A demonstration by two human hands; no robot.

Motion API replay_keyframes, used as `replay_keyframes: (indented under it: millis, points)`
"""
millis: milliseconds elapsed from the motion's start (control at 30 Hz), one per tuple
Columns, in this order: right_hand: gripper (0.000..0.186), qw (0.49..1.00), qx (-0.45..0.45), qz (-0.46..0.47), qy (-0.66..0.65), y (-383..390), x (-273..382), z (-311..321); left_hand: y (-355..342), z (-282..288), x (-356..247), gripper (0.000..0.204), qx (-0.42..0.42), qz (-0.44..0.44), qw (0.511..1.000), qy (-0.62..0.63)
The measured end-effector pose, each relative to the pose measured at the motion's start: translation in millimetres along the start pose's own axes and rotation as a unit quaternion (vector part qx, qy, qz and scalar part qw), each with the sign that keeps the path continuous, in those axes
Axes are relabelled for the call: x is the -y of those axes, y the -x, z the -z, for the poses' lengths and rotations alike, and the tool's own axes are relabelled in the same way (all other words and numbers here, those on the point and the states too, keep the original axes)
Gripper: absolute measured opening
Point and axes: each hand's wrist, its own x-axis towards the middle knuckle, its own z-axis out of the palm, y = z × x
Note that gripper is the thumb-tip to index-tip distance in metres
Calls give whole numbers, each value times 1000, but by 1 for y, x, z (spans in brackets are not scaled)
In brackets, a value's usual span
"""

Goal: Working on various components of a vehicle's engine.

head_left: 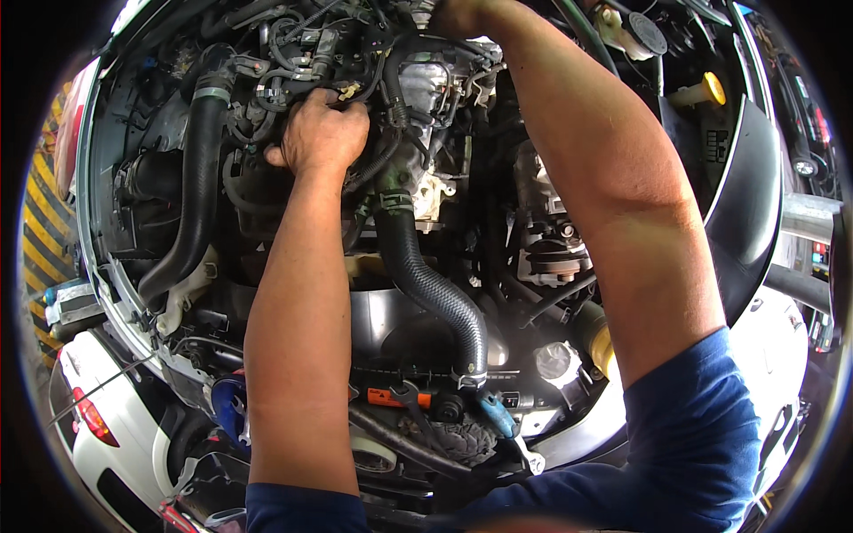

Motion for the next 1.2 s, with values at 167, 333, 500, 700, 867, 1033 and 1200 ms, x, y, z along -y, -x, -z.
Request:
replay_keyframes:
  millis: [167, 333, 500, 700, 867, 1033, 1200]
  points:
    - [21, 876, 158, -290, -351, 20, -20, -11, 4, 0, -7, 50, -6, -13, 1000, 26]
    - [25, 978, 106, -124, -130, 33, 18, -1, 3, -1, 3, 51, -17, -3, 1000, -2]
    - [24, 952, 60, -130, -270, 54, 22, 16, 4, 0, 1, 50, -9, -15, 1000, -5]
    - [24, 969, -2, -118, -216, 55, 17, 4, 5, -2, -1, 51, -10, -23, 1000, -11]
    - [22, 951, 41, -171, -256, 55, 32, 15, 6, 0, 4, 51, -14, -17, 999, -26]
    - [26, 987, 75, -133, -49, 51, 26, 11, 7, -4, -3, 50, -23, -30, 999, -18]
    - [31, 988, -3, -128, -91, 63, 44, 18, 5, -4, 8, 50, -23, -28, 999, -37]
